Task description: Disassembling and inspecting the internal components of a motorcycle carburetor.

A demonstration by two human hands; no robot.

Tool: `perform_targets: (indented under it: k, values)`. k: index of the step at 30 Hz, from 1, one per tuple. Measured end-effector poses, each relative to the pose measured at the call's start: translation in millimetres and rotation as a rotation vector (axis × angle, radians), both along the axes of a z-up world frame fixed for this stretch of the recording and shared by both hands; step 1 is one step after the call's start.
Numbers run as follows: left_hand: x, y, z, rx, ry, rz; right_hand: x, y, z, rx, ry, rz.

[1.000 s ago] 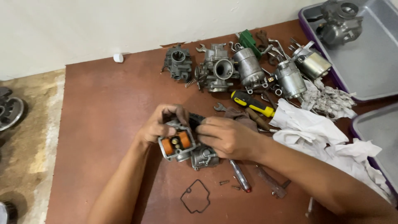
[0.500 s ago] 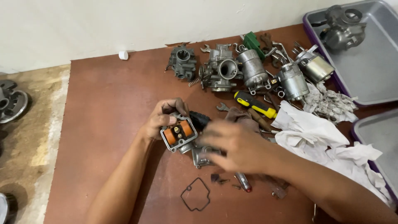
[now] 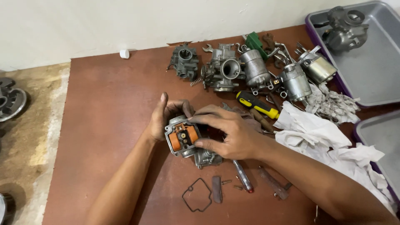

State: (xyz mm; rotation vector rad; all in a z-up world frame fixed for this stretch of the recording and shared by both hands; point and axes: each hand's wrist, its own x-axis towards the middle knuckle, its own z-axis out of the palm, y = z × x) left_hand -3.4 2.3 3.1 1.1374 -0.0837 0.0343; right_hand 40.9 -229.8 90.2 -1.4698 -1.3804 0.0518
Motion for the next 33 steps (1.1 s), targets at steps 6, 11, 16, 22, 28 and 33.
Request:
perform_targets:
  k: [6,11,16,22,28,33]
  values:
    - [-0.5,2.1,-4.6,-0.013,0.009,0.005,0.5,1.6,3.0,0.002,0.021,-0.020]
    - [-2.3,-0.9,4.6,0.015,0.112,0.066,8.7,3.2,6.6,-0.037,0.039,0.003]
    - [-3.6,-3.2,15.3,0.009,0.150,0.046,11.1,5.0,14.8,-0.097,0.097,-0.025]
    - [-9.0,-5.0,37.5,-0.021,0.213,-0.071,13.5,5.2,17.9,-0.330,0.094,-0.048]
    - [-7.6,-3.5,40.1,0.087,0.193,-0.073,16.6,3.9,17.3,-0.365,0.105,-0.048]
    - [-9.1,-5.7,46.6,0.140,0.195,-0.045,17.9,4.4,19.8,-0.361,0.108,-0.010]
